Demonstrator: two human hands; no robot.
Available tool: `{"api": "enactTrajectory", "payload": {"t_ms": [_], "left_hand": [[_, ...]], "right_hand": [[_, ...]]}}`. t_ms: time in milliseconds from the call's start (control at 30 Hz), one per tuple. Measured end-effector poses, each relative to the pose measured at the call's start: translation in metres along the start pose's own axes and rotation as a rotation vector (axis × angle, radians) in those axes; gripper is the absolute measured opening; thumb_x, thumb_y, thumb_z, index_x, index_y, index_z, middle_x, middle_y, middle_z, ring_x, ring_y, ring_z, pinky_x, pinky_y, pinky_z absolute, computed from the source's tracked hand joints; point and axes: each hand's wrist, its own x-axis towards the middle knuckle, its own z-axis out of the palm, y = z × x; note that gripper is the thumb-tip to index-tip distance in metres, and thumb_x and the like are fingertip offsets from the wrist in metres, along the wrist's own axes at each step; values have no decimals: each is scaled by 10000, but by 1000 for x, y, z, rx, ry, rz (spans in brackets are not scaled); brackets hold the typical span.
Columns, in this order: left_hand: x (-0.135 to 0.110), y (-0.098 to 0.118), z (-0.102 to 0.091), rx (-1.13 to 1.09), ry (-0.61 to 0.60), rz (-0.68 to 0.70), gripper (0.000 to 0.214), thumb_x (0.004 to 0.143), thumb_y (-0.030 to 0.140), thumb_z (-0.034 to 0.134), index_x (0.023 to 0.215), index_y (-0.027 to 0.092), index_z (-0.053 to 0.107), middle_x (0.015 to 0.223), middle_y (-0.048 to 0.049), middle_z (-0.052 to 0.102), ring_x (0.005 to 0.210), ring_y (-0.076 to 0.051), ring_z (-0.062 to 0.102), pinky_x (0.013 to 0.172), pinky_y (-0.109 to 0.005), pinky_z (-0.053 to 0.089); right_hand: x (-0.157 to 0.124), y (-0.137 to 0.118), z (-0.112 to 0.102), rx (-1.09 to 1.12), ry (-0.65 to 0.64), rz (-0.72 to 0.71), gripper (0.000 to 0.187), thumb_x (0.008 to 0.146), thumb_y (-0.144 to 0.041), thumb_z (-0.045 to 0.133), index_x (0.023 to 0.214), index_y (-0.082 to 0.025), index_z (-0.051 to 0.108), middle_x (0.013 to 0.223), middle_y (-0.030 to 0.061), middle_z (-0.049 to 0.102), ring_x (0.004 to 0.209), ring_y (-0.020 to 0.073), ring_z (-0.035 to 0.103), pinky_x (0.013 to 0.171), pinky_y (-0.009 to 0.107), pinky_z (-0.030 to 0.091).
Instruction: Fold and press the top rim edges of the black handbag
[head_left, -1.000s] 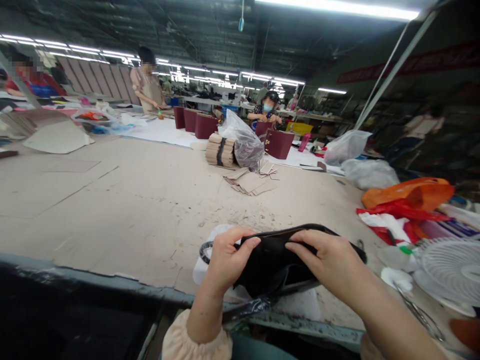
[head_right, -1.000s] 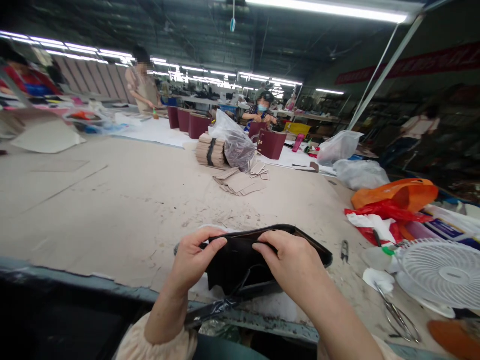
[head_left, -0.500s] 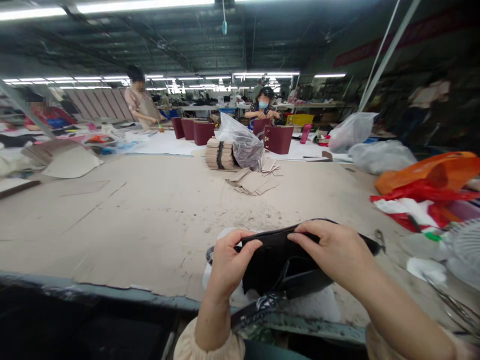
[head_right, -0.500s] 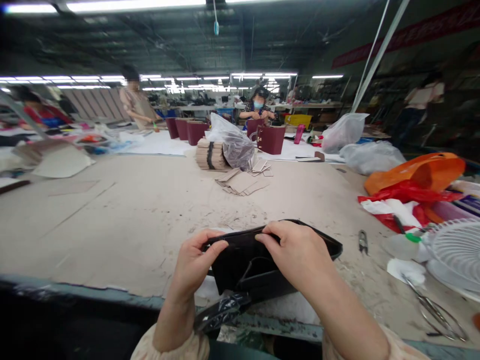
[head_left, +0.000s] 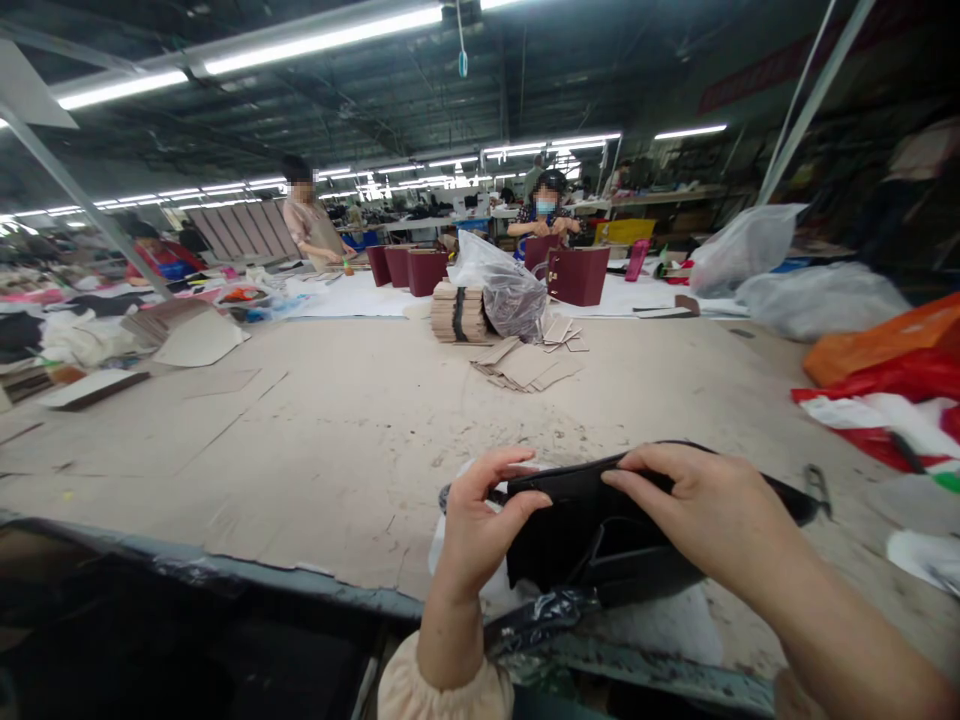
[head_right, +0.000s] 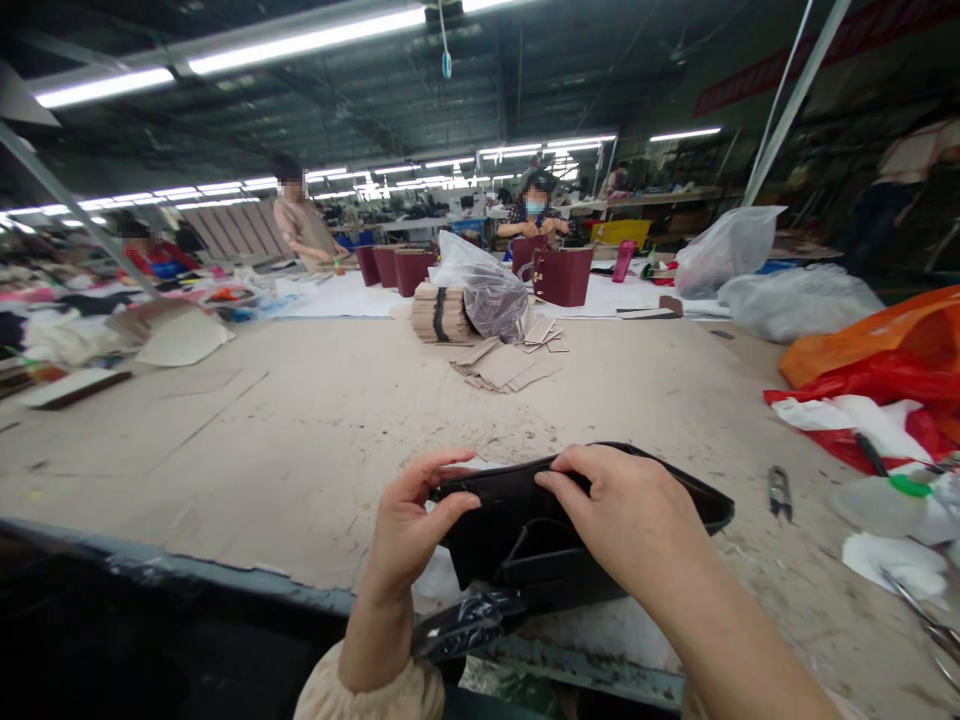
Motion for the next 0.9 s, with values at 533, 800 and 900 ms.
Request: {"api": "enactTrajectory", "payload": {"t_ms": [533,800,900], "left_hand": [[0,-8,0,-222,148,150,64,771,185,621,831,179,641,883,-61,695,884,-195,649,819,-346,512],[1,2,10,377,125,453,179,707,135,688,871,204,697,893,-46,692,814,-149,642,763,-289,542],[0,1,12,408,156,510,176,731,117,656,874,210,702,870,-38,695,785,-142,644,740,-281,552]], "right_hand": [[-3,5,-1,45,21,-25,205,801,-437,541,724,-285,656,722,-45,672,679,156,606,615,269,407],[-4,7,0,48,35,-54,192,802,-414,545,720,-278,651,700,-43,664,654,150,598,599,268,402],[-6,6,-1,59,43,-69,179,802,-407,552,727,-279,653,712,-47,668,661,148,601,608,267,407]]}}
